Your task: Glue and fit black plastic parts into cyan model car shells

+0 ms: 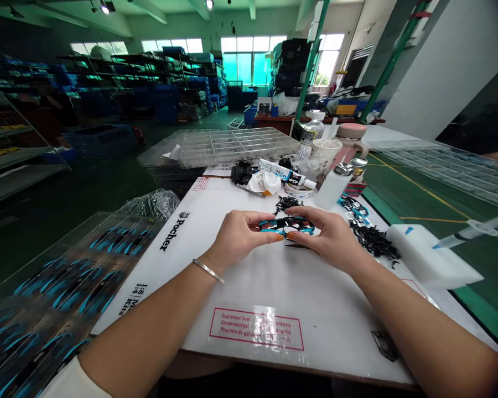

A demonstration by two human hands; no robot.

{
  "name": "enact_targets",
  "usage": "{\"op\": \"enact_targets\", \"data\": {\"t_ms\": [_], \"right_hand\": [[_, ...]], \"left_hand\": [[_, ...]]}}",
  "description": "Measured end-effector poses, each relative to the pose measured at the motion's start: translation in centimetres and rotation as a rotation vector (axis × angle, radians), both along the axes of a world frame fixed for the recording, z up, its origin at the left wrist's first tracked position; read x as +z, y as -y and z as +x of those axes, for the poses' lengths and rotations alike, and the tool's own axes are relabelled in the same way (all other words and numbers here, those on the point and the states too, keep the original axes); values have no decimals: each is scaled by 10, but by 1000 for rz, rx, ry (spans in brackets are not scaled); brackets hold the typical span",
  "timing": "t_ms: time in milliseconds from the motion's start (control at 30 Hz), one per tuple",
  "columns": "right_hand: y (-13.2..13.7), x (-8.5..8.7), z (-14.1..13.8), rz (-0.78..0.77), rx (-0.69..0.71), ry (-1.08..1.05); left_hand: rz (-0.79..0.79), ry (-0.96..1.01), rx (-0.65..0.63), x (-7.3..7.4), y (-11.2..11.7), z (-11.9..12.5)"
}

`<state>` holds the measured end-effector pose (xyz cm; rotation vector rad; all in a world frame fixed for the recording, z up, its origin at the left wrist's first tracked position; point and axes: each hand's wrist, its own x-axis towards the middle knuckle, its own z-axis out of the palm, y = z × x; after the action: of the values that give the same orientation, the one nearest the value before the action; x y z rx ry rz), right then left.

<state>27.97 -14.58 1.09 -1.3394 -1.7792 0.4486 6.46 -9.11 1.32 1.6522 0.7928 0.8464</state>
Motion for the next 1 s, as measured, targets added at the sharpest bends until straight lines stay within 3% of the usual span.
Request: {"op": "enact_targets", "data": {"t_ms": [100,267,367,467,667,767,1000], "right_hand": [[-8,-2,18,37,110,-159],[-24,-14,39,48,-324,101],[-31,-22,38,-22,-388,241],[-35,-28,33,-81,-400,375],[-32,-28,26,-183,-268,523],[-29,-23,24,-195,-243,515],[-27,-16,32,-222,-359,364]], "left_hand": [[1,17,51,0,-4,-2],[-59,80,129,0,-15,-8],[-69,108,123,0,-17,-9],[-55,99,121,0,-16,-8],[-47,88,120,-2,-16,-8],[-19,49,139,-1,-16,-8],[37,-55,148,0,-14,-8]]}}
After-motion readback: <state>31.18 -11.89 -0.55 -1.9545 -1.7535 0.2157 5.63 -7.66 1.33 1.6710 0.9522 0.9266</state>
